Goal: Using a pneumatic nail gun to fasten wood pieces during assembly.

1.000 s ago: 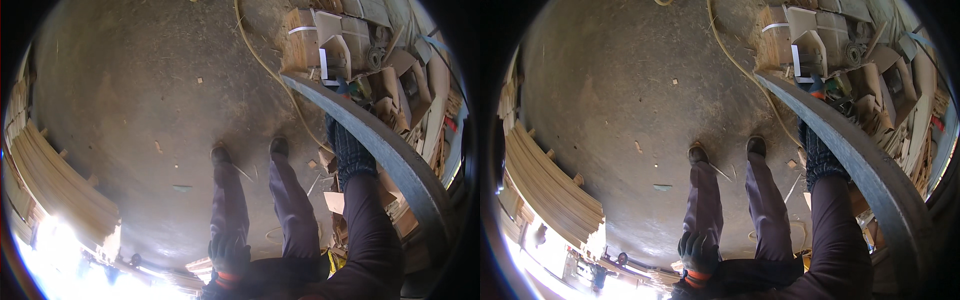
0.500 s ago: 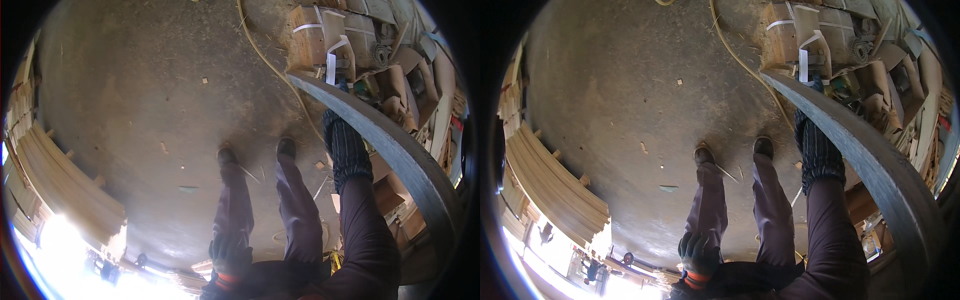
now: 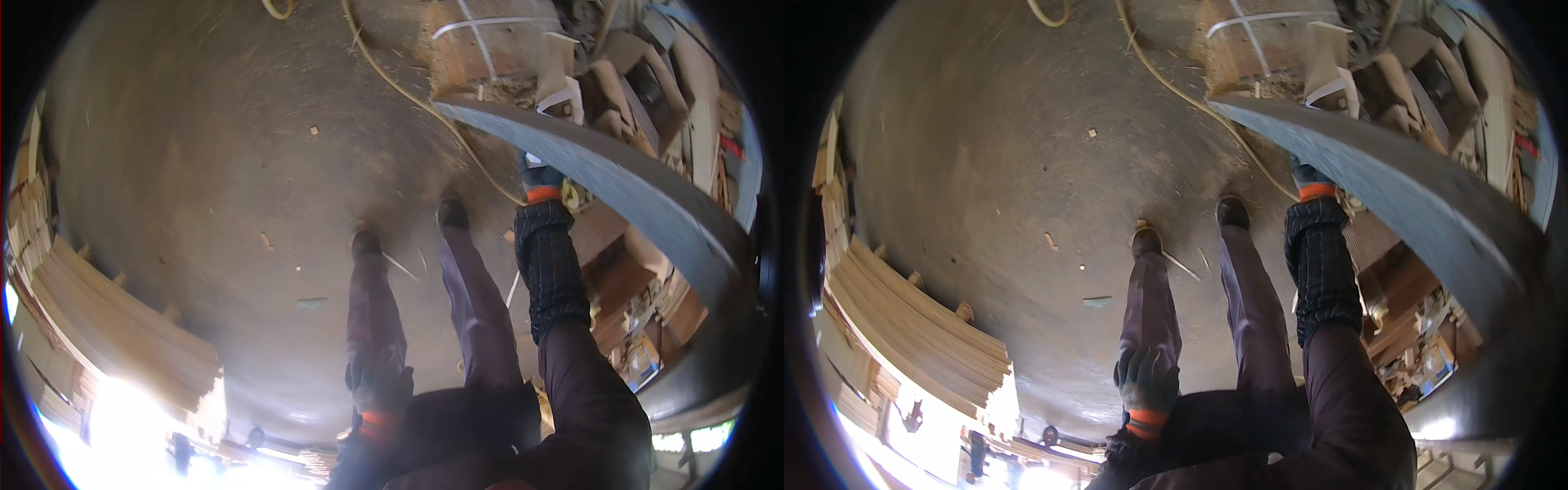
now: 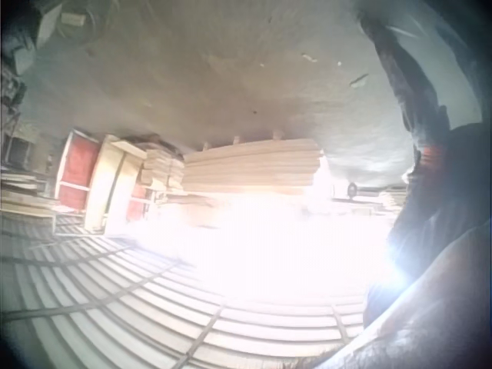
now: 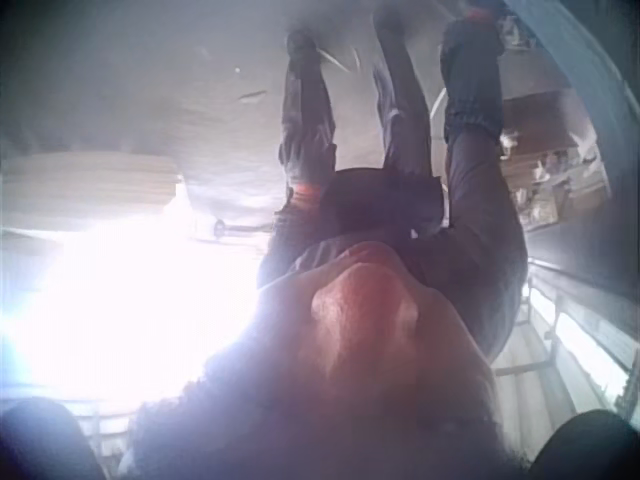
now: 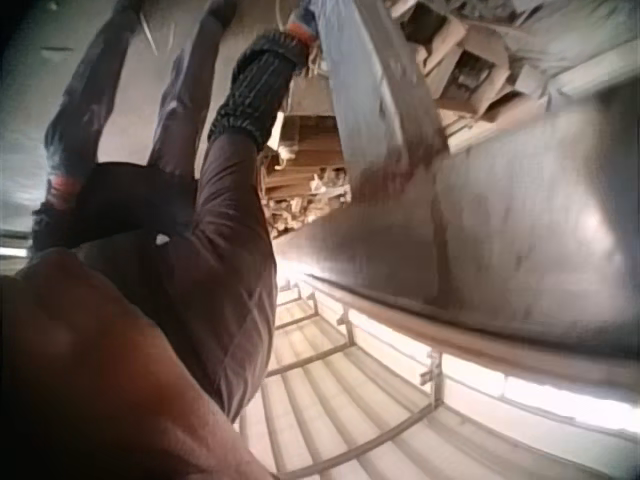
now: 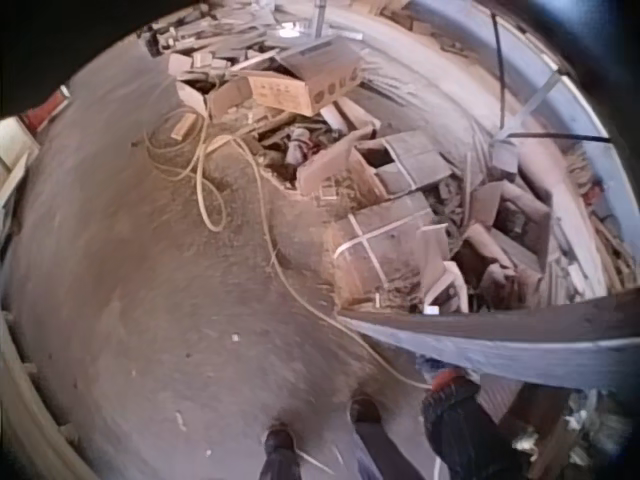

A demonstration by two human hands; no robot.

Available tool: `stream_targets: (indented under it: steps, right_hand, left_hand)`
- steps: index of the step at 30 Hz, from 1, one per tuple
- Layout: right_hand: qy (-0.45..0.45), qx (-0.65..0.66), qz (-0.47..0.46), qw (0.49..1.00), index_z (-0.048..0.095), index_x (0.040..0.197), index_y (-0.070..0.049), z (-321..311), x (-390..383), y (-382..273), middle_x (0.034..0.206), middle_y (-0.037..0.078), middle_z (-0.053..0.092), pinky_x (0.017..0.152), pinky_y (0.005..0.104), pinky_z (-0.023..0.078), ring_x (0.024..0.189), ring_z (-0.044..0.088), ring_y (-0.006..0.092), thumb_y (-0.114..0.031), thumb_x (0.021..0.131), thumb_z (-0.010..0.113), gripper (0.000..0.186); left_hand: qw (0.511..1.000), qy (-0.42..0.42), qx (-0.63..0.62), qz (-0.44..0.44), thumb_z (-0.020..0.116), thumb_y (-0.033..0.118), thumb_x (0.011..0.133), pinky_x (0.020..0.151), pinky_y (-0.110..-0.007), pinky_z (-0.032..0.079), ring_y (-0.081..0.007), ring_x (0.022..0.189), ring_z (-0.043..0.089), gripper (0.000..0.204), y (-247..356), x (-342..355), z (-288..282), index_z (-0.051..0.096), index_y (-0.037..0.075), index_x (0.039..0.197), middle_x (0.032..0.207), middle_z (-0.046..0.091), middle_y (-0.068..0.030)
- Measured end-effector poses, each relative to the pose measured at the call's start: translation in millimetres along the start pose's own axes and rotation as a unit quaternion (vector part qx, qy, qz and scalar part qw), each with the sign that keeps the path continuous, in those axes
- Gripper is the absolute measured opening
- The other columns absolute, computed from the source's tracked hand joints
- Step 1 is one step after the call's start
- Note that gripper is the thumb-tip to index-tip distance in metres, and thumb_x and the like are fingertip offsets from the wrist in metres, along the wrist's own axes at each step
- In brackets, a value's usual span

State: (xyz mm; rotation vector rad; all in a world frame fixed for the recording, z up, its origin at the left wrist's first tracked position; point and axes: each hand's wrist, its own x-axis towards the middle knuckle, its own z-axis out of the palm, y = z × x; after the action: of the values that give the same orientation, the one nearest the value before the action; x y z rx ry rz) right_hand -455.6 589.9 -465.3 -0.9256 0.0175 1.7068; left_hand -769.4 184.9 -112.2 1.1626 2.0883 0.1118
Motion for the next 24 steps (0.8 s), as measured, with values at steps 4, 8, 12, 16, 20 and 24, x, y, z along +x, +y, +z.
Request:
stream_targets:
  steps: [4, 8, 12, 16, 20, 24]
  right_hand:
    - [-0.025, 0.087, 0.087, 0.992, 0.063, 0.138, -0.013, 7.4, -98.2, -2.1, 0.136, 0.014, 0.068, 0.108, 0.0573, 0.051, 0.127, 0.063, 0.0376, -0.037, 0.102, 0.057, 0.044]
    - [0.065, 0.110, 0.110, 0.986, 0.061, 0.141, -0.010, -26.7, -188.9, -37.4, 0.143, 0.017, 0.064, 0.108, 0.0596, 0.051, 0.129, 0.061, 0.0437, -0.031, 0.091, 0.069, 0.054]
    - [0.121, 0.084, 0.093, 0.985, 0.058, 0.141, -0.008, 36.2, -328.9, 3.9, 0.137, 0.011, 0.066, 0.104, 0.0502, 0.056, 0.124, 0.065, 0.0338, -0.025, 0.104, 0.059, 0.041]
    - [0.187, 0.075, 0.072, 0.977, 0.058, 0.141, -0.008, 97.2, -436.5, 15.5, 0.140, 0.010, 0.065, 0.109, 0.0457, 0.053, 0.126, 0.064, 0.0286, -0.027, 0.106, 0.056, 0.040]
    - [0.066, -0.344, -0.095, 0.932, 0.057, 0.140, -0.006, 93.3, -572.2, -3.7, 0.135, 0.011, 0.067, 0.103, 0.0450, 0.057, 0.117, 0.070, 0.0259, -0.018, 0.106, 0.057, 0.035]
    - [0.054, 0.004, 0.048, 0.997, 0.054, 0.142, -0.002, 230.2, -620.5, -85.1, 0.133, 0.013, 0.067, 0.100, 0.0406, 0.060, 0.118, 0.069, 0.0249, -0.020, 0.104, 0.065, 0.044]
  left_hand:
    - [0.999, -0.013, 0.043, -0.002, 0.083, 0.036, 0.080, 0.107, -0.055, 0.044, -0.0416, 0.127, 0.056, 0.053, -9.7, -17.0, 1.8, 0.070, 0.011, 0.125, 0.126, 0.068, -0.0145]
    - [0.995, -0.092, 0.032, 0.019, 0.083, 0.040, 0.082, 0.105, -0.054, 0.047, -0.0424, 0.125, 0.058, 0.056, 0.3, -3.0, 10.1, 0.068, 0.010, 0.127, 0.126, 0.068, -0.0171]
    - [0.983, -0.173, 0.050, -0.032, 0.081, 0.041, 0.085, 0.102, -0.051, 0.050, -0.0452, 0.119, 0.061, 0.059, -25.0, -19.5, -12.0, 0.065, 0.009, 0.132, 0.126, 0.068, -0.0205]
    - [0.988, -0.143, 0.032, -0.038, 0.080, 0.040, 0.086, 0.102, -0.045, 0.052, -0.0392, 0.120, 0.064, 0.062, -18.0, -41.9, -41.0, 0.064, 0.005, 0.134, 0.127, 0.069, -0.0185]
    - [0.889, -0.242, -0.387, 0.034, 0.078, 0.036, 0.090, 0.105, -0.038, 0.052, -0.0295, 0.128, 0.061, 0.073, 79.0, -52.0, -94.8, 0.050, -0.002, 0.147, 0.137, 0.063, -0.0159]
    - [0.821, -0.333, -0.452, 0.101, 0.075, 0.014, 0.090, 0.069, -0.029, 0.050, -0.0112, 0.085, 0.061, 0.034, 142.2, -72.8, -124.2, 0.066, -0.001, 0.119, 0.094, 0.068, -0.0024]
